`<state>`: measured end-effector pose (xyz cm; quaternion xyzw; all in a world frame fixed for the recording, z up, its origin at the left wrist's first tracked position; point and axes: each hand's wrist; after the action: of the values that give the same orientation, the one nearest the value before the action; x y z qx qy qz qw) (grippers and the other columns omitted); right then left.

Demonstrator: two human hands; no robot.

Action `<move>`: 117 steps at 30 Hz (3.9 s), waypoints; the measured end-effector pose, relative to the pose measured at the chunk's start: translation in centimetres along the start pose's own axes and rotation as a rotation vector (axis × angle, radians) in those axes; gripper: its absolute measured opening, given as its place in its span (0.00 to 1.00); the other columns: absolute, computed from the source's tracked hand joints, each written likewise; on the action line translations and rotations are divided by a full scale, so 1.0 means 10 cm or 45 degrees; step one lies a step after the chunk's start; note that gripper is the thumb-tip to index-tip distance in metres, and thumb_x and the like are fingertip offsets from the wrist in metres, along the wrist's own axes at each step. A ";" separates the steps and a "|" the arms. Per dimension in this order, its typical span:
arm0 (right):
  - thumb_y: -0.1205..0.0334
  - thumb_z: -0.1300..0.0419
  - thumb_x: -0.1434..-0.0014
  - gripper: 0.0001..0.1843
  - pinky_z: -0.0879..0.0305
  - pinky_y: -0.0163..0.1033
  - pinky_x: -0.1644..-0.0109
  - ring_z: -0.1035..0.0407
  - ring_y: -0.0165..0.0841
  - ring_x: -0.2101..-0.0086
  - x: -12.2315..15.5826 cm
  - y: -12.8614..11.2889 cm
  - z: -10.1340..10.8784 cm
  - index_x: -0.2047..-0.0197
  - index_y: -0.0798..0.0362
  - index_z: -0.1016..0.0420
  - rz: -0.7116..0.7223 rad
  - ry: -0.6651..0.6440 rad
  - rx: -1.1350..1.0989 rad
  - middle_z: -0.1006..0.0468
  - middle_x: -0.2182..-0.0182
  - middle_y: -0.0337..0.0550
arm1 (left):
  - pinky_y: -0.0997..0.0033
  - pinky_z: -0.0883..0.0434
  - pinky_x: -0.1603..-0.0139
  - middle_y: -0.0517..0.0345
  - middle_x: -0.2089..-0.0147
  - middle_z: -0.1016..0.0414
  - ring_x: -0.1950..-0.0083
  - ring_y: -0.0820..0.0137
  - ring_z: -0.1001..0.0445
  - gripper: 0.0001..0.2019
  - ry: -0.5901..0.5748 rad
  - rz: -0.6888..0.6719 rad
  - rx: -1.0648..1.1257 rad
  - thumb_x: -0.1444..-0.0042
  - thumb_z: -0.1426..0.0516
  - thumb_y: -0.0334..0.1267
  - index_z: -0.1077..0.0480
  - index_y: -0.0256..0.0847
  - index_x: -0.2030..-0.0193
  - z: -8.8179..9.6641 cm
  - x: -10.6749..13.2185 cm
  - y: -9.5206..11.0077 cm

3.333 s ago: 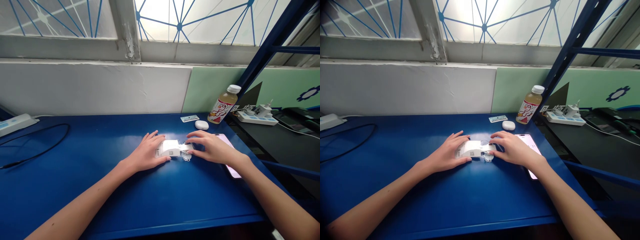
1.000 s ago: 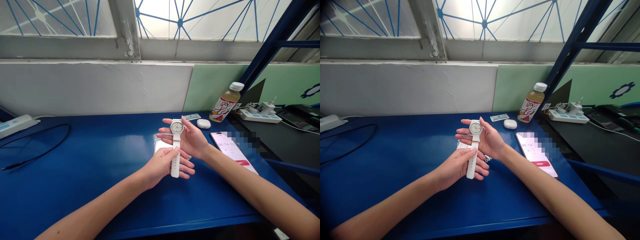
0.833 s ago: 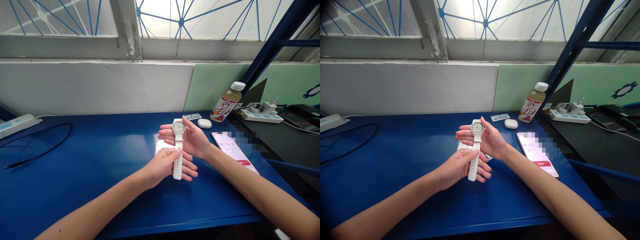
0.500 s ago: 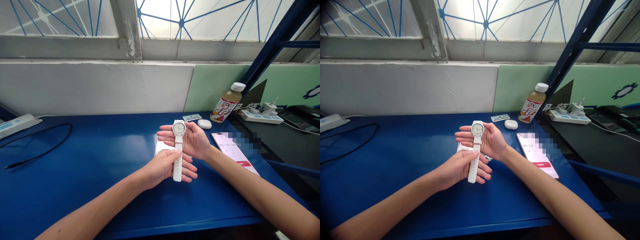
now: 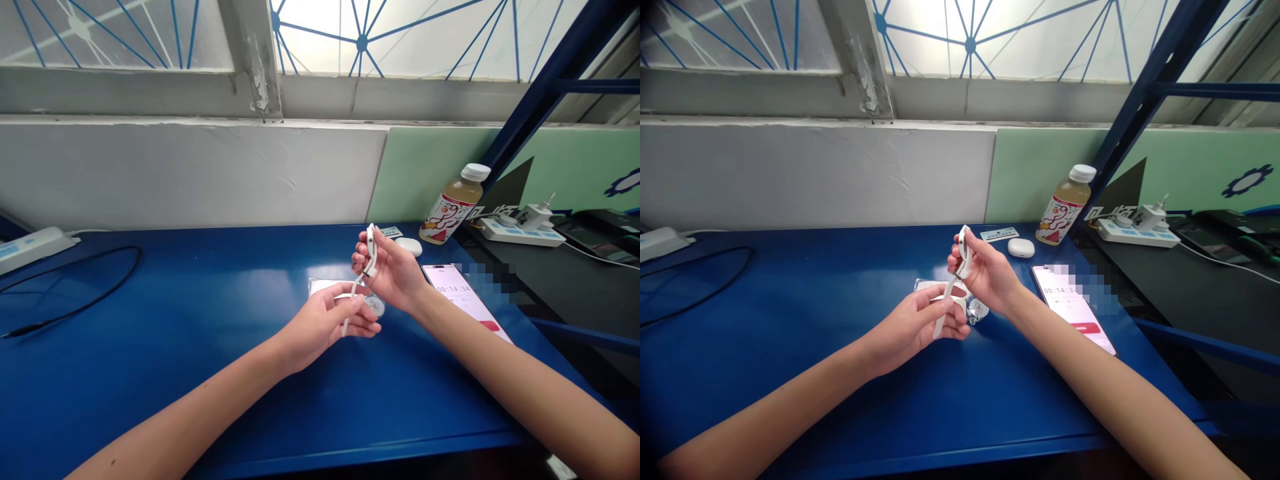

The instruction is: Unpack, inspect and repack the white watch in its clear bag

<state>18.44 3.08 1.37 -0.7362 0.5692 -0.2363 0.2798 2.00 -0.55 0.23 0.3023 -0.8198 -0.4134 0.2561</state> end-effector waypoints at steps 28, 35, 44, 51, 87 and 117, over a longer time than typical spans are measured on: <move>0.57 0.53 0.30 0.21 0.28 0.44 0.47 0.23 0.37 0.54 0.04 -0.01 0.01 0.43 0.57 0.28 -0.268 -0.325 0.235 0.23 0.45 0.54 | 0.52 0.26 0.47 0.40 0.57 0.19 0.55 0.57 0.18 0.14 -0.122 0.167 -0.065 0.38 0.39 0.39 0.32 0.34 0.50 -0.08 0.06 -0.07; 0.55 0.54 0.30 0.23 0.33 0.47 0.42 0.26 0.40 0.49 0.05 0.01 -0.01 0.43 0.59 0.28 -0.312 -0.378 0.259 0.23 0.46 0.56 | 0.51 0.28 0.44 0.36 0.52 0.20 0.50 0.54 0.20 0.11 -0.121 0.206 -0.065 0.41 0.38 0.34 0.26 0.29 0.54 -0.08 0.06 -0.03; 0.59 0.52 0.32 0.21 0.31 0.44 0.46 0.25 0.38 0.52 0.08 -0.03 -0.02 0.44 0.57 0.27 -0.310 -0.414 0.226 0.22 0.47 0.52 | 0.49 0.28 0.44 0.34 0.52 0.21 0.49 0.51 0.21 0.13 -0.057 0.225 -0.117 0.42 0.37 0.35 0.25 0.27 0.53 -0.05 0.06 -0.03; 0.52 0.56 0.32 0.25 0.35 0.33 0.76 0.43 0.25 0.82 0.01 -0.11 0.01 0.47 0.60 0.26 -0.127 -0.133 -0.071 0.25 0.72 0.41 | 0.51 0.30 0.43 0.33 0.52 0.21 0.51 0.53 0.20 0.23 -0.088 0.227 0.062 0.35 0.46 0.49 0.27 0.27 0.50 -0.01 0.04 -0.03; 0.47 0.37 0.41 0.15 0.31 0.41 0.55 0.26 0.37 0.57 0.04 0.13 -0.01 0.66 0.51 0.19 0.105 -0.100 0.705 0.18 0.57 0.45 | 0.58 0.23 0.50 0.39 0.55 0.19 0.52 0.56 0.19 0.17 0.075 -0.034 -0.317 0.38 0.39 0.46 0.28 0.30 0.53 -0.08 0.05 -0.01; 0.34 0.51 0.38 0.32 0.38 0.50 0.38 0.30 0.42 0.44 0.06 -0.04 -0.05 0.51 0.51 0.21 -0.159 -0.370 0.414 0.22 0.46 0.48 | 0.59 0.25 0.48 0.39 0.56 0.18 0.53 0.58 0.19 0.15 0.226 0.199 -0.152 0.36 0.40 0.45 0.25 0.31 0.56 0.00 -0.01 0.04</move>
<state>18.49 2.51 2.00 -0.7415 0.4305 -0.2332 0.4588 1.94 -0.32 0.62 0.2573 -0.7889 -0.4119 0.3765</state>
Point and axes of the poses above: each hand's wrist, its own x-axis away from the middle knuckle, its own z-axis out of the back of the hand, y = z × x
